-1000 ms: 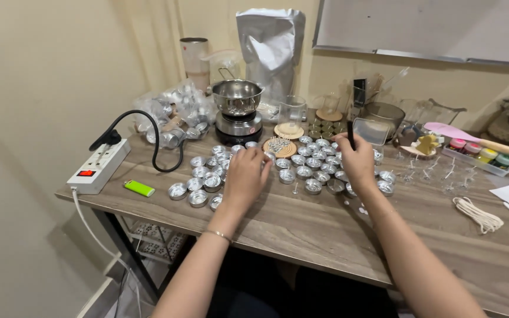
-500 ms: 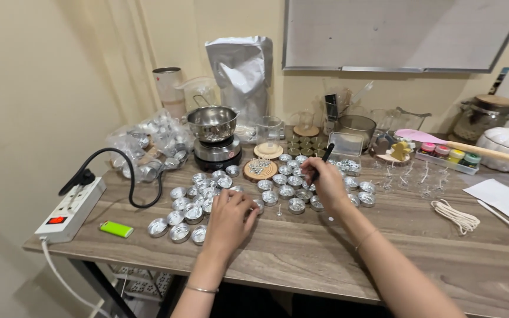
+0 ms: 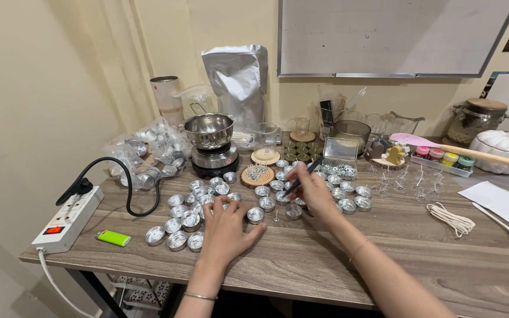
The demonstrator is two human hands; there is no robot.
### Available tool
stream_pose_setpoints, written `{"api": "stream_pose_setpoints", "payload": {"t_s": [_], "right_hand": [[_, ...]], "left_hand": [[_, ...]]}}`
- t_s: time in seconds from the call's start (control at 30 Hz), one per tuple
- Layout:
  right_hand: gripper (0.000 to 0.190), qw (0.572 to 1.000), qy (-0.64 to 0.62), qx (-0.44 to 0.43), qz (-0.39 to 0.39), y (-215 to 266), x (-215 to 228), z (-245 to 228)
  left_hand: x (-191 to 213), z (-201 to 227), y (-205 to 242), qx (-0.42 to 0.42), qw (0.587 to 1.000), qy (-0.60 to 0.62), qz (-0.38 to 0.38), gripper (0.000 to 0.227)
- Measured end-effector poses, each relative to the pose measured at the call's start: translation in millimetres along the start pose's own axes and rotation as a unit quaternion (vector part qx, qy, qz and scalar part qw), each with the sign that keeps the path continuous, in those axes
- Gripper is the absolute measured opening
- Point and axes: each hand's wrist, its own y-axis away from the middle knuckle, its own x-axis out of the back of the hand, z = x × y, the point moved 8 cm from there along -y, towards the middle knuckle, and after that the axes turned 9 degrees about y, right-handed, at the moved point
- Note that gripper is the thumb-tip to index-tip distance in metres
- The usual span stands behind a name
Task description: The recorder is placing metal wick tabs into small aluminum tealight candle cups on a workbench.
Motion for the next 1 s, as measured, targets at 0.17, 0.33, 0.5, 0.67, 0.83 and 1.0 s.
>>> {"api": "stream_pose_setpoints", "payload": {"t_s": [0.17,0.33,0.5,0.67,0.83,1.0], "right_hand": [[0.039,0.991,-0.042,0.011,-0.127,16.1,-31.2,-12.3],[0.025,0.968,0.047,0.07,-0.237,50.6,-51.7,-40.9],[0.032,0.96,0.148,0.079,-0.223,61.6,-61.6,-45.4],[0.038,0.961,0.112,0.104,-0.23,61.1,-70.0,-34.1],[0.03,0.953,0.196,0.127,-0.195,61.4,-64.9,-37.2],[0.025,0.933,0.262,0.14,-0.205,61.0,-68.1,-31.4]], "left_hand": [[-0.4,5.0,1.3,0.004,0.999,0.024,-0.036,0.053],[5.1,11.2,5.5,0.006,0.998,0.052,-0.038,0.052],[0.8,2.3,5.3,0.016,0.999,0.028,-0.026,0.052],[0.4,1.9,5.1,0.01,0.999,0.042,-0.023,0.057],[0.0,2.5,5.9,0.008,0.998,0.046,-0.034,0.048],[3.8,2.8,7.0,0.052,0.995,0.062,-0.053,0.052]]}}
